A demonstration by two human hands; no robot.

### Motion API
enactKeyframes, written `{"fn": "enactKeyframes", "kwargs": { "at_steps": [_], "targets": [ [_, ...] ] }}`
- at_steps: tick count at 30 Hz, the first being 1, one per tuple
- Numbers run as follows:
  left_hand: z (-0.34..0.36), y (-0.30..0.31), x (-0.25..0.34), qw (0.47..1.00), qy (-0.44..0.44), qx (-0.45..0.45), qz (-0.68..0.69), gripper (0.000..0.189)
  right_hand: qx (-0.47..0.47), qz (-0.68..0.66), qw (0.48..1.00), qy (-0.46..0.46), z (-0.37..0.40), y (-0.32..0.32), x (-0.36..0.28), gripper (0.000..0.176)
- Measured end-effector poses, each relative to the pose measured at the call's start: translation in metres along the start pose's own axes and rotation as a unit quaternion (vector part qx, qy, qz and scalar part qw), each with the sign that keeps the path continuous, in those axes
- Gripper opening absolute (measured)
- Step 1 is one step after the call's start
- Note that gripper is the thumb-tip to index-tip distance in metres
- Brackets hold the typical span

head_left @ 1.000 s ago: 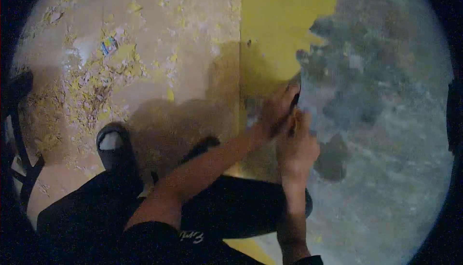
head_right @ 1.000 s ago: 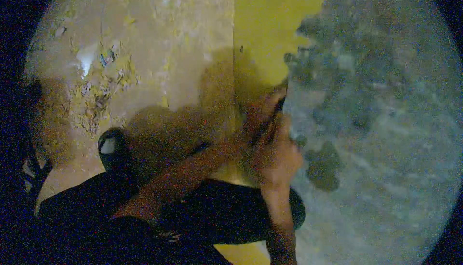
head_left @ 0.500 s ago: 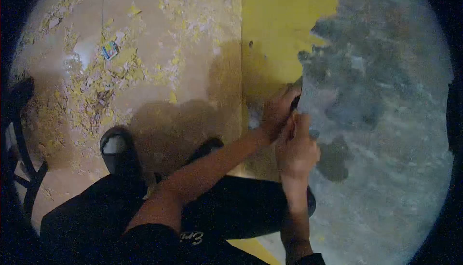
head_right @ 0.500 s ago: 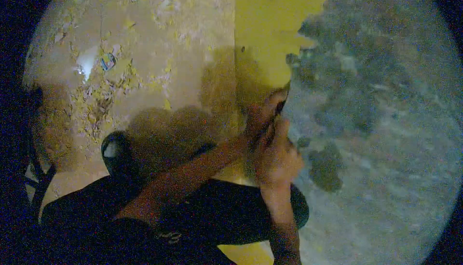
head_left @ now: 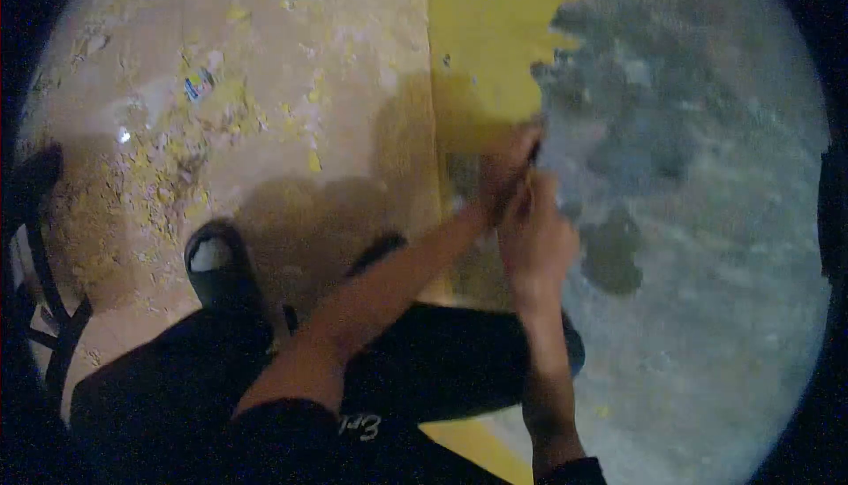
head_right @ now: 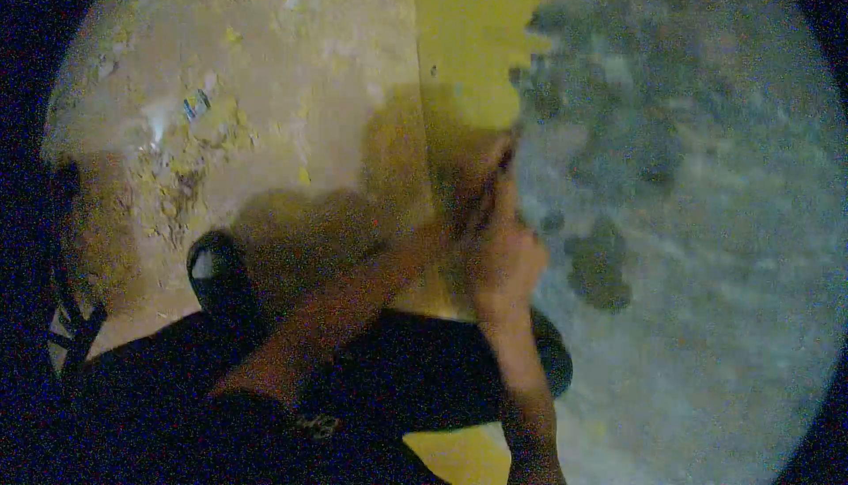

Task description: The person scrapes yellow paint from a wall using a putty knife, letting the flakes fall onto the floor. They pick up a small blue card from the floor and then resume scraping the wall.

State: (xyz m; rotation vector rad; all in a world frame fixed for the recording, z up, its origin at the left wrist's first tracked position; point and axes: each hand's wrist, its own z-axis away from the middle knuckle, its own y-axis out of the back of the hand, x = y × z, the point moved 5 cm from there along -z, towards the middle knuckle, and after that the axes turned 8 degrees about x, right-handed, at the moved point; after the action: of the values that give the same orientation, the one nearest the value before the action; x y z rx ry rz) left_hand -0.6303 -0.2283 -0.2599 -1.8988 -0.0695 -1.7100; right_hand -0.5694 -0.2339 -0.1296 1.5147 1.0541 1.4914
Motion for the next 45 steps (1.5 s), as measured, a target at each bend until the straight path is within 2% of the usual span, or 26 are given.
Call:
{"fn": "enactKeyframes", "kwargs": {
  "at_steps": [1, 4, 6, 8, 9, 12, 13, 14, 16, 19, 22, 23, 24, 26, 28, 30, 31, 32, 33, 34, 36, 37, 39, 42, 44, 45],
  "targets": [
    [0.003, -0.003, -0.001, 1.0, -0.011, -0.007, -0.025, 0.022, -0.01, 0.01, 1.0, -0.007, 0.007, -0.002, 0.006, 0.018],
    [0.002, 0.007, 0.02, 0.998, -0.063, 0.024, -0.008, 0.023, 0.066, -0.02, 0.996, 0.06, -0.016, 0.007, -0.008, 0.015],
    [-0.007, 0.008, 0.02, 0.993, -0.09, 0.07, 0.029, 0.025, 0.047, -0.014, 0.998, 0.028, -0.006, 0.011, -0.005, 0.014],
    [-0.009, 0.002, 0.007, 0.997, 0.025, -0.034, -0.067, 0.026, 0.047, 0.01, 0.998, 0.049, -0.01, -0.001, -0.007, 0.014],
    [-0.011, 0.017, 0.025, 0.999, -0.022, -0.008, 0.048, 0.027, 0.066, 0.025, 0.994, 0.084, -0.017, 0.001, -0.011, 0.014],
    [0.007, 0.006, 0.028, 0.997, -0.046, 0.04, 0.043, 0.026, 0.061, -0.04, 0.996, 0.053, -0.009, 0.023, -0.007, 0.016],
    [-0.008, 0.005, 0.017, 0.997, -0.05, 0.04, 0.038, 0.026, 0.063, -0.047, 0.995, 0.053, -0.02, 0.016, -0.01, 0.016],
    [-0.019, 0.001, 0.003, 0.999, -0.027, 0.024, -0.007, 0.027, 0.061, -0.039, 0.995, 0.063, -0.027, 0.008, -0.01, 0.016],
    [0.008, -0.01, -0.007, 0.999, 0.018, -0.003, -0.04, 0.028, 0.041, -0.013, 0.997, 0.062, -0.01, 0.008, 0.001, 0.016],
    [-0.016, -0.007, -0.014, 0.995, -0.023, -0.028, -0.091, 0.028, 0.057, -0.025, 0.997, 0.052, -0.023, 0.016, -0.01, 0.015],
    [-0.007, -0.021, -0.023, 0.989, -0.022, 0.02, -0.147, 0.019, 0.045, -0.041, 0.998, 0.02, -0.015, 0.01, 0.001, 0.014],
    [-0.02, -0.008, -0.013, 0.995, -0.039, -0.005, -0.091, 0.017, 0.044, -0.026, 0.998, 0.039, -0.018, 0.0, 0.002, 0.013],
    [-0.018, -0.01, -0.007, 0.995, -0.041, -0.003, -0.086, 0.017, 0.059, -0.02, 0.996, 0.067, -0.029, -0.002, -0.003, 0.012],
    [-0.013, -0.004, 0.003, 0.993, -0.024, -0.033, -0.114, 0.016, 0.067, -0.028, 0.996, 0.054, -0.017, 0.021, -0.006, 0.012],
    [-0.019, 0.007, 0.024, 0.996, -0.076, 0.049, -0.019, 0.017, 0.069, -0.038, 0.996, 0.041, -0.027, 0.019, -0.011, 0.012],
    [-0.018, 0.004, 0.01, 0.997, -0.013, -0.01, -0.079, 0.019, 0.031, -0.029, 0.998, 0.037, -0.026, 0.0, -0.003, 0.013],
    [-0.026, 0.005, 0.002, 0.994, -0.056, -0.016, -0.095, 0.022, 0.018, -0.018, 0.999, 0.032, -0.015, -0.003, 0.005, 0.013],
    [-0.034, 0.017, 0.02, 0.994, -0.061, -0.012, -0.093, 0.022, 0.035, -0.037, 0.998, 0.045, -0.018, -0.004, 0.004, 0.015],
    [-0.04, 0.027, 0.051, 0.978, -0.055, -0.1, -0.175, 0.023, 0.056, -0.064, 0.995, 0.06, -0.023, -0.004, -0.002, 0.016],
    [-0.032, 0.023, 0.039, 0.987, -0.063, -0.052, -0.142, 0.023, 0.063, -0.074, 0.993, 0.068, -0.023, 0.001, -0.009, 0.016],
    [-0.014, 0.014, 0.013, 0.993, -0.088, 0.042, -0.073, 0.022, -0.025, -0.009, 1.0, -0.006, -0.016, 0.003, -0.006, 0.017],
    [-0.022, 0.021, 0.02, 0.996, -0.033, -0.024, -0.074, 0.023, -0.032, -0.004, 0.999, -0.008, -0.017, -0.004, -0.005, 0.017],
    [-0.019, 0.015, 0.014, 0.993, 0.032, -0.091, -0.068, 0.023, 0.0, -0.004, 1.0, 0.001, -0.021, -0.014, -0.008, 0.016],
    [-0.02, 0.001, -0.017, 0.987, -0.002, -0.12, -0.106, 0.029, 0.024, -0.054, 0.998, -0.004, -0.011, -0.014, -0.002, 0.016],
    [-0.005, 0.004, -0.002, 0.978, -0.137, -0.045, -0.153, 0.036, 0.032, -0.06, 0.998, -0.002, -0.007, -0.015, 0.002, 0.015],
    [-0.008, 0.002, -0.008, 0.978, -0.132, -0.045, -0.152, 0.036, 0.035, -0.065, 0.997, -0.002, -0.005, -0.016, 0.003, 0.015]
  ]
}}
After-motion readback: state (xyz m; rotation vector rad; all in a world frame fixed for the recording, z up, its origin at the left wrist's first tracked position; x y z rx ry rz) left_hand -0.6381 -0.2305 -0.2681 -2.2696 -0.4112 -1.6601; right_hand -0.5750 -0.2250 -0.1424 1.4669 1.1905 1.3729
